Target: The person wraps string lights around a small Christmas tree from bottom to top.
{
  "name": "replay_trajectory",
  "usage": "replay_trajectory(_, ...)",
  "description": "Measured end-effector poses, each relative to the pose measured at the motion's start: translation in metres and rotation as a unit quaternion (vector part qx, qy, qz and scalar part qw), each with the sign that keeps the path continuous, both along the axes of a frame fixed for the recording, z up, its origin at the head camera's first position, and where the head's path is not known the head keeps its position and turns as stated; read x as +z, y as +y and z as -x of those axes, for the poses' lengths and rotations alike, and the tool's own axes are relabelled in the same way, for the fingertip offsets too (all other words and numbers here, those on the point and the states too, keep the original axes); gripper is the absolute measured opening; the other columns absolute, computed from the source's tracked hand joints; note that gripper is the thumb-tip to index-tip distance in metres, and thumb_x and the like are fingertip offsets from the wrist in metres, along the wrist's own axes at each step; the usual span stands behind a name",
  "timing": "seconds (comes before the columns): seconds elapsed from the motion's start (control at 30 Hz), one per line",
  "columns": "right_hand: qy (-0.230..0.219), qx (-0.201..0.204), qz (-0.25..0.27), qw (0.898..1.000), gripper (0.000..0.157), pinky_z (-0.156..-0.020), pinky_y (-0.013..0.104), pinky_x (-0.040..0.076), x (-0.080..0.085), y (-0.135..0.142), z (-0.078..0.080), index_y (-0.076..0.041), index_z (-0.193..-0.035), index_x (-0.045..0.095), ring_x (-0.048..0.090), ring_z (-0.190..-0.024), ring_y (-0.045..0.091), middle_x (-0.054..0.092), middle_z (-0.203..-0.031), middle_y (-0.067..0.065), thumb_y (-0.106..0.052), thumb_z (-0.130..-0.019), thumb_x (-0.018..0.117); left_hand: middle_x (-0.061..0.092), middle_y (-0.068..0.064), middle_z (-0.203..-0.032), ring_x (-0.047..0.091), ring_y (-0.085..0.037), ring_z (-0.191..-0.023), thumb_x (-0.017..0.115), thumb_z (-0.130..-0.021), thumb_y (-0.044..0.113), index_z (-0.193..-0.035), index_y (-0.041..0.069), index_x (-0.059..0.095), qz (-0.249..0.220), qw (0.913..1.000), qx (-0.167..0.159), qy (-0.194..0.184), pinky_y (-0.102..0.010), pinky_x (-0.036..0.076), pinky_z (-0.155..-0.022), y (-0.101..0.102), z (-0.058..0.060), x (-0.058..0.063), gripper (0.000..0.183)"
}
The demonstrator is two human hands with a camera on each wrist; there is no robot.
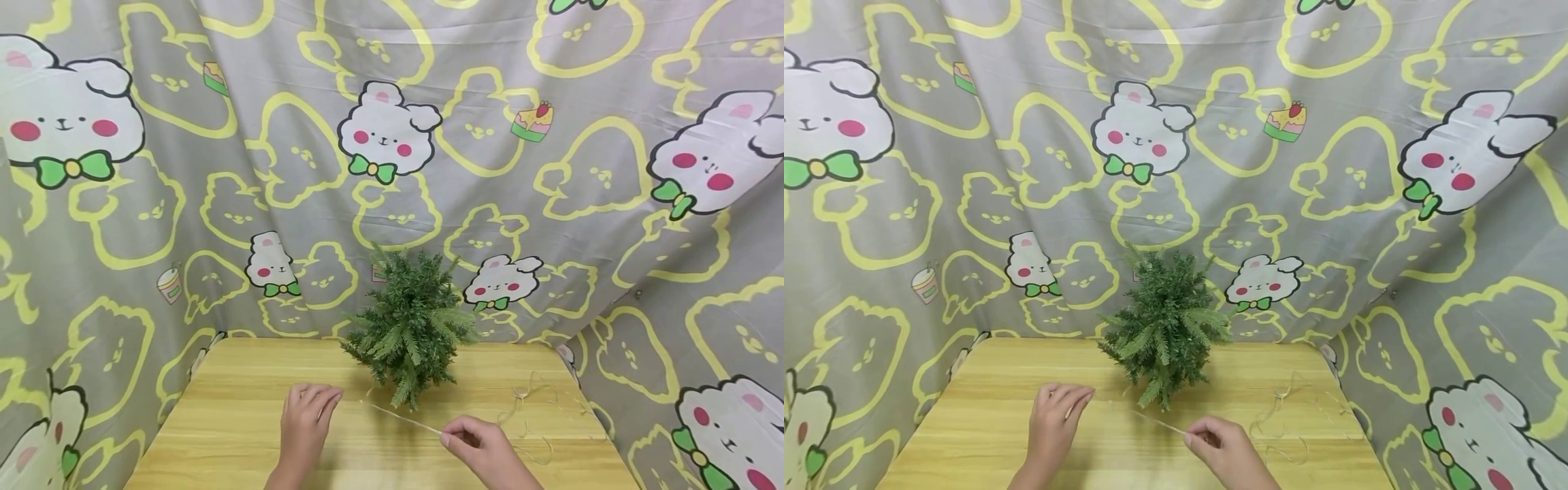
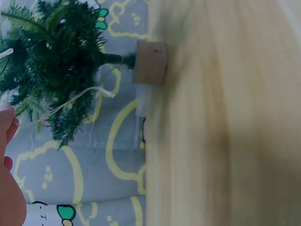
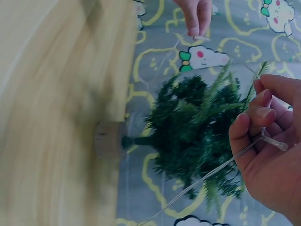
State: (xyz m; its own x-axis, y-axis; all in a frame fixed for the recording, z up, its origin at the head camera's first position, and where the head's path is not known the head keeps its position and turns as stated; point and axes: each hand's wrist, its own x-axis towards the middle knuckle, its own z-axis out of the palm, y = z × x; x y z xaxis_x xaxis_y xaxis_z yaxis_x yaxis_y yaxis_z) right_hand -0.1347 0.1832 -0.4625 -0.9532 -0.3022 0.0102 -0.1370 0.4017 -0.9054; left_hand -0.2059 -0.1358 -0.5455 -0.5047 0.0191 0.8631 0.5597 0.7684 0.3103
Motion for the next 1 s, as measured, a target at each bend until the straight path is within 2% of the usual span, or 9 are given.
replay_trajectory(0.2, 0.04, -0.032, 0.003, 0.999, 0.018, -0.069, 0.024, 0.051, 0.016, -0.004, -0.002, -0.014, -0.097, 0.068, 0.059, -0.078, 0.006, 0.066, -0.088, -0.003, -0.03, -0.092, 0.064, 0.07, 0.006, -0.086, 0.051, -0.019, -0.085, 0.077, -0.075, 0.013, -0.087, 0.017, 0.076, 0.006, 0.9999, 0.014, -0.005, -0.032, 0.038, -0.077, 0.002, 0.018, 0.017, 0.013)
replay_trajectory(0.4, 0.048, -0.089, -0.008, 0.995, 0.019, -0.069, 0.024, 0.051, 0.027, -0.004, 0.0, -0.015, -0.097, 0.069, 0.059, -0.077, 0.008, 0.066, -0.085, -0.003, -0.033, -0.09, 0.066, 0.071, 0.005, -0.087, 0.052, -0.022, -0.085, 0.078, -0.076, 0.013, -0.088, 0.016, 0.076, 0.002, 0.9998, 0.016, 0.012, -0.036, 0.039, -0.076, 0.006, 0.036, 0.03, 0.013)
replay_trajectory(0.57, 0.031, -0.143, -0.002, 0.989, 0.021, -0.07, 0.025, 0.051, 0.034, 0.004, 0.001, -0.018, -0.094, 0.07, 0.061, -0.078, 0.013, 0.066, -0.086, -0.002, -0.038, -0.087, 0.068, 0.071, 0.005, -0.087, 0.053, -0.022, -0.086, 0.078, -0.077, 0.015, -0.088, 0.018, 0.076, 0.012, 0.9997, 0.005, 0.02, -0.037, 0.039, -0.076, 0.011, 0.048, 0.035, 0.012)
replay_trajectory(0.77, -0.003, -0.193, -0.006, 0.981, 0.027, -0.067, 0.027, 0.05, 0.041, 0.018, -0.001, -0.018, -0.097, 0.07, 0.061, -0.079, 0.013, 0.066, -0.089, -0.001, -0.043, -0.086, 0.068, 0.071, 0.006, -0.088, 0.054, -0.022, -0.087, 0.08, -0.076, 0.016, -0.088, 0.018, 0.077, 0.023, 0.9995, 0.0, 0.02, -0.037, 0.038, -0.073, 0.018, 0.054, 0.039, 0.013)
replay_trajectory(1.0, -0.015, -0.232, -0.024, 0.972, 0.038, -0.071, 0.027, 0.051, 0.05, 0.037, -0.004, -0.019, -0.101, 0.069, 0.061, -0.086, 0.012, 0.066, -0.096, 0.0, -0.052, -0.084, 0.066, 0.071, 0.008, -0.089, 0.054, -0.019, -0.089, 0.08, -0.077, 0.019, -0.088, 0.02, 0.076, 0.025, 0.9996, -0.011, -0.01, -0.035, 0.037, -0.073, 0.026, 0.056, 0.04, 0.012)
